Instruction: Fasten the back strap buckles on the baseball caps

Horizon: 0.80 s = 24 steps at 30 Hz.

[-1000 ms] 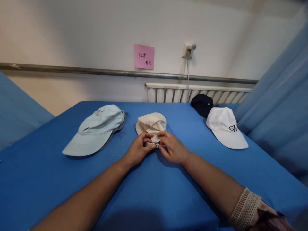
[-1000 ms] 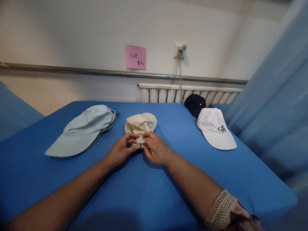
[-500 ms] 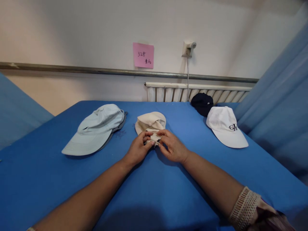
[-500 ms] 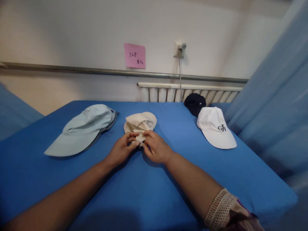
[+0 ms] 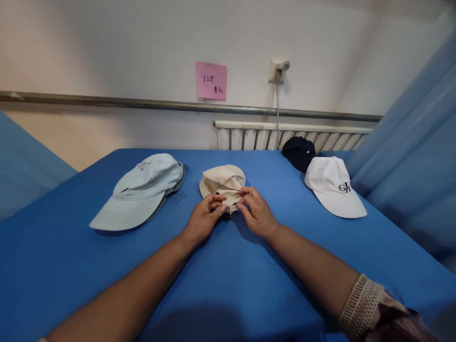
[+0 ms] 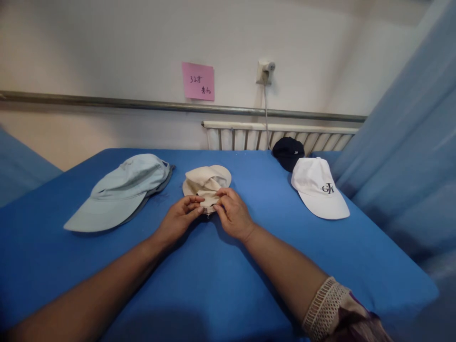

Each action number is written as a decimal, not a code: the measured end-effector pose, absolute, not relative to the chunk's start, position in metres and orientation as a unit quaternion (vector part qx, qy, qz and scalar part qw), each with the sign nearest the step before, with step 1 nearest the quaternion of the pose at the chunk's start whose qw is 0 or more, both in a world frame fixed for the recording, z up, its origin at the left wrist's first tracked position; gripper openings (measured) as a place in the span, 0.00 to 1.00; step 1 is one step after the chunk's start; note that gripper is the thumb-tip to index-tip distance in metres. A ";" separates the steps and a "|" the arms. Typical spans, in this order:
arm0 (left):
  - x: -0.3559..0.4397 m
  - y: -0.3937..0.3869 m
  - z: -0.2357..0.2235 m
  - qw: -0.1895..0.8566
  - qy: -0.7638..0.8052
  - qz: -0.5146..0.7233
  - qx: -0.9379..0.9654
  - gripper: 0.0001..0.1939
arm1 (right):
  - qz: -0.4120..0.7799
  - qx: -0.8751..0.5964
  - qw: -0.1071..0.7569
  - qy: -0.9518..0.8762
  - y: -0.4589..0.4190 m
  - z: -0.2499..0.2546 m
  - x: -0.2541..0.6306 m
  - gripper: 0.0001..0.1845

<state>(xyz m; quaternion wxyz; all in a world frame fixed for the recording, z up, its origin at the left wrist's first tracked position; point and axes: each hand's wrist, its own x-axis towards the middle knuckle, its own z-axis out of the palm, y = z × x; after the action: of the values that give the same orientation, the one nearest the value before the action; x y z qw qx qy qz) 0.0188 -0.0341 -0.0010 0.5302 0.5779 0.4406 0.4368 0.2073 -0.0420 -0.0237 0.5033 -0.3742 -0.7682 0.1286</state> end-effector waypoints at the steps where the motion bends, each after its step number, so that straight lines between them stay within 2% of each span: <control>1: 0.019 -0.034 -0.001 0.529 0.440 0.437 0.579 0.16 | 0.125 -0.377 0.505 -0.766 -0.042 -0.024 0.207 0.04; 8: 0.017 -0.033 -0.001 0.514 0.428 0.428 0.608 0.16 | 0.139 -0.378 0.516 -0.756 -0.043 -0.024 0.205 0.06; 12: 0.017 -0.033 0.000 0.509 0.437 0.451 0.588 0.13 | 0.128 -0.378 0.522 -0.753 -0.043 -0.021 0.205 0.06; 16: 0.017 -0.031 0.001 0.514 0.448 0.484 0.548 0.15 | 0.126 -0.423 0.549 -0.709 -0.044 -0.020 0.203 0.05; 18: 0.017 -0.030 0.001 0.529 0.449 0.503 0.515 0.17 | 0.204 -0.460 0.570 -0.650 -0.046 -0.022 0.197 0.07; 21: 0.016 -0.031 0.001 0.555 0.444 0.520 0.475 0.18 | 0.448 -0.499 0.569 -0.476 -0.053 -0.024 0.183 0.11; 24: 0.016 -0.035 0.003 0.572 0.424 0.520 0.472 0.18 | 0.648 -0.431 0.548 -0.308 -0.060 -0.021 0.173 0.17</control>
<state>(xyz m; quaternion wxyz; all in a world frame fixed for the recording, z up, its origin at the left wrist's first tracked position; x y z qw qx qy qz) 0.0163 -0.0352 0.0032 0.5720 0.4717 0.4241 0.5201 0.1729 -0.0601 -0.0205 0.5477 -0.4307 -0.3077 0.6479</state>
